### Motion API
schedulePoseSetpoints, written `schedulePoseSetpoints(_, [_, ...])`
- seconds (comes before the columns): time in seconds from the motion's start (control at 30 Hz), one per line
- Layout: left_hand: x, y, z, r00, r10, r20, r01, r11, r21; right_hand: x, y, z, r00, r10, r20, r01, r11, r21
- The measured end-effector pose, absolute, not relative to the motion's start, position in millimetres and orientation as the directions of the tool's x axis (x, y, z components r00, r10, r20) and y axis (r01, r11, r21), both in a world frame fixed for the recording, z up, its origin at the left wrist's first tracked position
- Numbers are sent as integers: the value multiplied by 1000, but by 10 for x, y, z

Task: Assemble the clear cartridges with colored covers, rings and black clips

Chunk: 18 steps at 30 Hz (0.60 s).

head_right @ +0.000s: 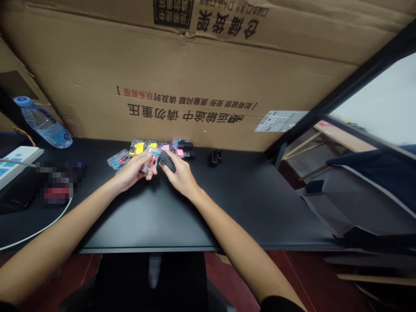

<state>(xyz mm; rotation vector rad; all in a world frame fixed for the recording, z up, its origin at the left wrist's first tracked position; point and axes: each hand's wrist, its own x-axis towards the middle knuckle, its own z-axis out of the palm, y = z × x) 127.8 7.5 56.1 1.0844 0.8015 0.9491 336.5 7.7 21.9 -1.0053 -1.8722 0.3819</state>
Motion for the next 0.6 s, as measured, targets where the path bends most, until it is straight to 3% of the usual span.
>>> schedulePoseSetpoints(0.6, [1299,94,417,402,910,105,-52,-92,994,3372,63,202,-293,774,562,465,629,-624])
